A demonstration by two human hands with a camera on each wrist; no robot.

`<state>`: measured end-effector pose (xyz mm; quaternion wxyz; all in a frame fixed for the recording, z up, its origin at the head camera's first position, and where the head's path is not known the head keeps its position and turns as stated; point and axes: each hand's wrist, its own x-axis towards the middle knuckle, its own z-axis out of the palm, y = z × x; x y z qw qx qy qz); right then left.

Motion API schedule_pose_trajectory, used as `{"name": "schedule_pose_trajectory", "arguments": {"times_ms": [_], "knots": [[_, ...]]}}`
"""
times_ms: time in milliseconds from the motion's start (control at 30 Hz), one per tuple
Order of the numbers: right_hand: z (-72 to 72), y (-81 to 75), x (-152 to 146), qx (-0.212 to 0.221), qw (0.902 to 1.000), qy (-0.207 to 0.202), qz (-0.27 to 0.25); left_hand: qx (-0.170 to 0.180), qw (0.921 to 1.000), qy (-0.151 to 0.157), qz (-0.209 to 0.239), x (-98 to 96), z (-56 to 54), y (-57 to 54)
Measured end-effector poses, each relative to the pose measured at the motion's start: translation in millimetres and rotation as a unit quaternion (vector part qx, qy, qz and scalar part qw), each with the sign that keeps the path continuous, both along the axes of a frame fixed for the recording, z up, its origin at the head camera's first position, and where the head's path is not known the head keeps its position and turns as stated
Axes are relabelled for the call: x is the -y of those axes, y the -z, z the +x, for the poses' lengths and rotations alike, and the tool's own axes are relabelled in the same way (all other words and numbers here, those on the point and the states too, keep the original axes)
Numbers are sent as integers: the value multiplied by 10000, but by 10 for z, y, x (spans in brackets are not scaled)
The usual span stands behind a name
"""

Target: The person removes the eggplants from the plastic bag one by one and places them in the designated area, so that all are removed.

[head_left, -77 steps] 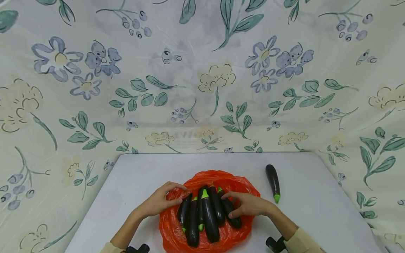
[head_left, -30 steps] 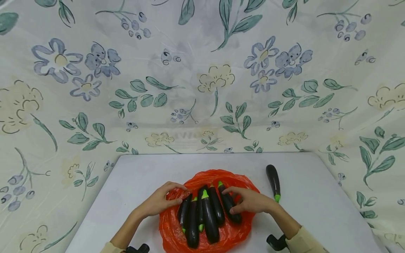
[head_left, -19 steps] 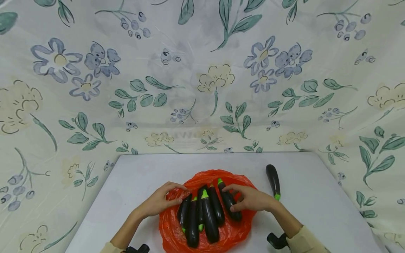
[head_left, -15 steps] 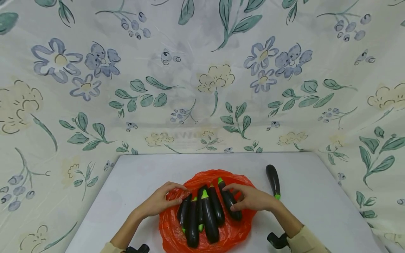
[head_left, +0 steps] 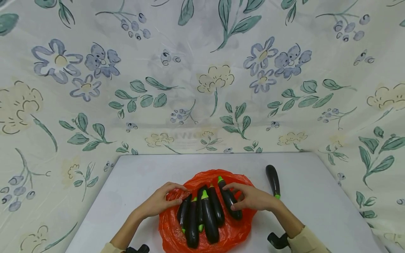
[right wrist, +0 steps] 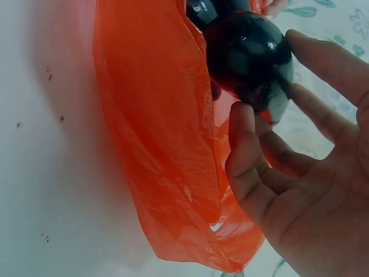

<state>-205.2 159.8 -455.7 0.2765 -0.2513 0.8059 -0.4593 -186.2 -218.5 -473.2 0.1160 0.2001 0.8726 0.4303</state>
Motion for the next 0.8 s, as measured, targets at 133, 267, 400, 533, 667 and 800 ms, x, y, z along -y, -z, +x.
{"name": "schedule_pose_trajectory", "arguments": {"times_ms": [133, 267, 400, 533, 667, 800], "knots": [[8, -18, -4, -12, 10000, 24, -21, 23, 10000, -17, 5, 3, 2, 0], [16, -40, -2, 14, 10000, 45, -44, 71, 10000, -26, 31, 3, 6, -8], [21, -55, 0, 21, 10000, 38, -44, 88, 10000, -26, 35, 0, 9, -14], [18, -59, -6, -12, 10000, 7, -12, 70, 10000, -22, 27, -1, 7, -10], [9, -79, -15, -82, 10000, -29, 46, -19, 10000, -5, -21, 0, -1, -4], [9, -103, -24, -93, 9999, -31, 54, -58, 10000, 13, -48, -1, -3, -3]]}}
